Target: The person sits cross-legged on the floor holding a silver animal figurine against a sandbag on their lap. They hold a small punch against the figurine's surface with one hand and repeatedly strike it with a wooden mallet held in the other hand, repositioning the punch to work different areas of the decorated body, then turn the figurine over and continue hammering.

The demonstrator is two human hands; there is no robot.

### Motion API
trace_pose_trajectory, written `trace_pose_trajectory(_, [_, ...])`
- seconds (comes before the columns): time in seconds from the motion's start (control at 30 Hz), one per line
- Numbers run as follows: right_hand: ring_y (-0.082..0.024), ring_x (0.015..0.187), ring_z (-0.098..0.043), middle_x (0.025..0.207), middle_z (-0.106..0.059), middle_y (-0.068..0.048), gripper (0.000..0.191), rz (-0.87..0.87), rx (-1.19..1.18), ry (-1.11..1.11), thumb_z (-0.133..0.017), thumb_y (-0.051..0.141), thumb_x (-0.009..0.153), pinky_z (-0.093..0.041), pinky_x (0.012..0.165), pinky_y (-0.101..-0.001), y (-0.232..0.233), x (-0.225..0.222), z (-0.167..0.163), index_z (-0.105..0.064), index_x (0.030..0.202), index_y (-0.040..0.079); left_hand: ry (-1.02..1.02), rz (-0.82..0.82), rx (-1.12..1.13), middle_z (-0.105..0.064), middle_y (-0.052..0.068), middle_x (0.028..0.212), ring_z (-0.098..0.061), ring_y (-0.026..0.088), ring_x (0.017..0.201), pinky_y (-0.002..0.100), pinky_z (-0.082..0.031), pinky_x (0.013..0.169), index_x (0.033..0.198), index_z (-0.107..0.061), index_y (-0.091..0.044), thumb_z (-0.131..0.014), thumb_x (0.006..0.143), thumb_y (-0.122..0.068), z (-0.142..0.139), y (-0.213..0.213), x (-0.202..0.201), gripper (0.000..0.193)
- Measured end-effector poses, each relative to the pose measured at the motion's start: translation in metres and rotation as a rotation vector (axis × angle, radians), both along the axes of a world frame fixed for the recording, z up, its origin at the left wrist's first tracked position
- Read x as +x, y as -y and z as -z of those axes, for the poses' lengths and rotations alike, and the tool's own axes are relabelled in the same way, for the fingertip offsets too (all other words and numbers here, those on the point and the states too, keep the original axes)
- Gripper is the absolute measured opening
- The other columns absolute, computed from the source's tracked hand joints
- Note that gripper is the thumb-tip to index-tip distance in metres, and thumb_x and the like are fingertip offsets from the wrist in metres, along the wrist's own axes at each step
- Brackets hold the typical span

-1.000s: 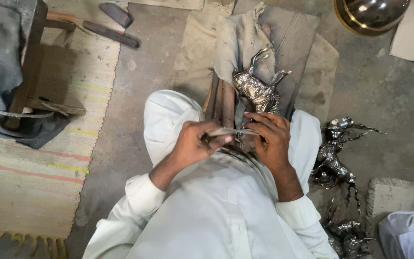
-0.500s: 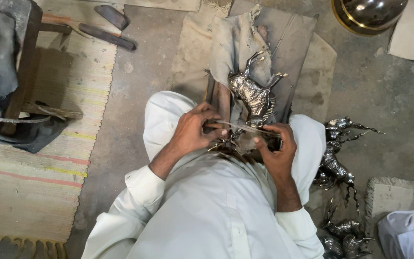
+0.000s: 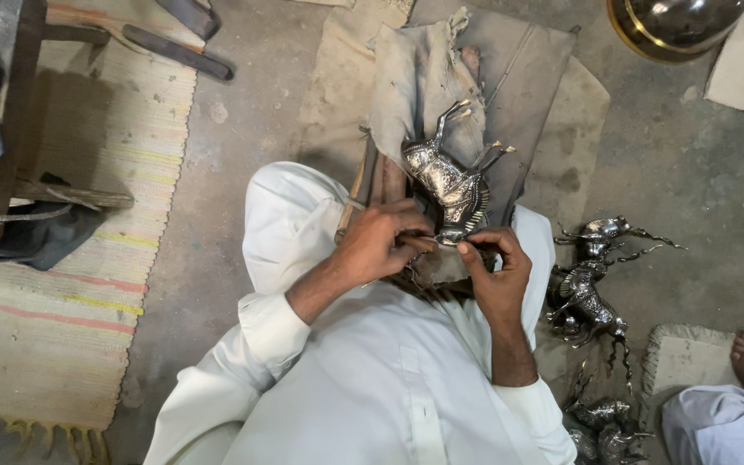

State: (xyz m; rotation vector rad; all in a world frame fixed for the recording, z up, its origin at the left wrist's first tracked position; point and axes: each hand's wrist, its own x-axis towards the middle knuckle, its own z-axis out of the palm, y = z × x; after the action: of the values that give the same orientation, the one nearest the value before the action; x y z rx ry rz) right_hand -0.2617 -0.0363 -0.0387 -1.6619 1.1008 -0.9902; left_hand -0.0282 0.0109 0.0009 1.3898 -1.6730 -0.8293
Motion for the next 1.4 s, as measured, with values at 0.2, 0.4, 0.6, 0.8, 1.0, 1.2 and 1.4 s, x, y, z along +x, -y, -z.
trace_pose_trajectory(0.2, [-0.011, 0.093, -0.060, 0.100, -0.065, -0.003, 0.018, -0.028, -0.006, -0.014, -0.082, 0.009, 0.091, -0.049, 0.085, -0.0255, -0.001, -0.004, 0.000, -0.069, 0.101, 0.001, -0.031, -0.023, 0.101, -0.071, 0.008, 0.099, -0.074, 0.025, 0.088, 0.037, -0.058, 0.073, 0.103, -0.073, -0.005, -0.079, 0.077, -0.008, -0.013, -0.001, 0.004, 0.027])
trace_pose_trajectory(0.4, [-0.013, 0.101, -0.064, 0.104, -0.067, -0.004, 0.014, -0.037, -0.024, 0.004, -0.075, 0.012, 0.099, -0.051, 0.093, -0.0266, 0.006, -0.028, 0.002, -0.070, 0.107, 0.003, -0.090, -0.207, 0.086, -0.067, 0.017, 0.115, -0.070, 0.030, 0.104, 0.039, -0.054, 0.087, 0.125, -0.061, 0.003, -0.064, 0.102, -0.007, -0.010, 0.001, 0.013, 0.026])
trace_pose_trajectory(0.6, [-0.015, 0.097, -0.069, 0.103, -0.072, -0.006, 0.015, 0.259, 0.153, 0.111, -0.073, 0.017, 0.103, -0.058, 0.092, -0.0312, 0.014, -0.077, 0.010, -0.069, 0.111, 0.005, -0.235, -0.155, -0.066, -0.071, 0.015, 0.112, -0.071, 0.024, 0.106, 0.038, -0.056, 0.095, 0.129, -0.065, -0.001, -0.058, 0.105, 0.001, 0.000, 0.009, 0.027, 0.025])
trace_pose_trajectory(0.8, [-0.020, 0.088, -0.066, 0.101, -0.071, -0.009, 0.020, 0.563, 0.402, -0.271, -0.067, 0.015, 0.103, -0.055, 0.082, -0.0363, -0.009, -0.114, 0.021, -0.069, 0.118, 0.002, -0.981, -0.286, 0.427, -0.074, 0.008, 0.107, -0.076, 0.020, 0.097, 0.030, -0.063, 0.080, 0.130, -0.047, -0.006, -0.060, 0.103, -0.008, 0.007, 0.026, 0.021, 0.030])
trace_pose_trajectory(1.0, [-0.030, 0.103, -0.066, 0.117, -0.068, -0.018, 0.049, 0.374, 0.485, -0.609, -0.072, 0.013, 0.086, -0.054, 0.089, -0.0416, -0.053, -0.107, 0.028, -0.057, 0.131, 0.000, -0.931, -0.180, 0.266, -0.070, 0.008, 0.096, -0.077, 0.017, 0.093, 0.027, -0.065, 0.077, 0.130, -0.055, 0.002, -0.071, 0.098, 0.000, 0.017, 0.031, 0.001, 0.036])
trace_pose_trajectory(1.2, [-0.044, 0.119, -0.065, 0.126, -0.070, -0.025, 0.043, 0.283, 0.385, -0.746, -0.061, 0.018, 0.091, -0.052, 0.098, -0.0476, -0.069, -0.094, 0.019, -0.063, 0.131, 0.001, -0.884, -0.221, 0.259, -0.072, 0.005, 0.091, -0.073, 0.009, 0.081, 0.024, -0.064, 0.071, 0.124, -0.059, 0.003, -0.074, 0.095, -0.002, 0.015, 0.041, -0.012, 0.033])
trace_pose_trajectory(1.4, [-0.041, 0.116, -0.062, 0.126, -0.065, -0.025, 0.053, 0.393, 0.603, -0.653, -0.068, 0.027, 0.100, -0.049, 0.095, -0.0482, -0.056, -0.103, 0.019, -0.046, 0.141, 0.001, -0.677, -0.293, 0.132, -0.074, 0.004, 0.088, -0.064, 0.003, 0.076, 0.019, -0.053, 0.066, 0.122, -0.066, 0.003, -0.079, 0.092, -0.003, 0.008, 0.046, -0.028, 0.033])
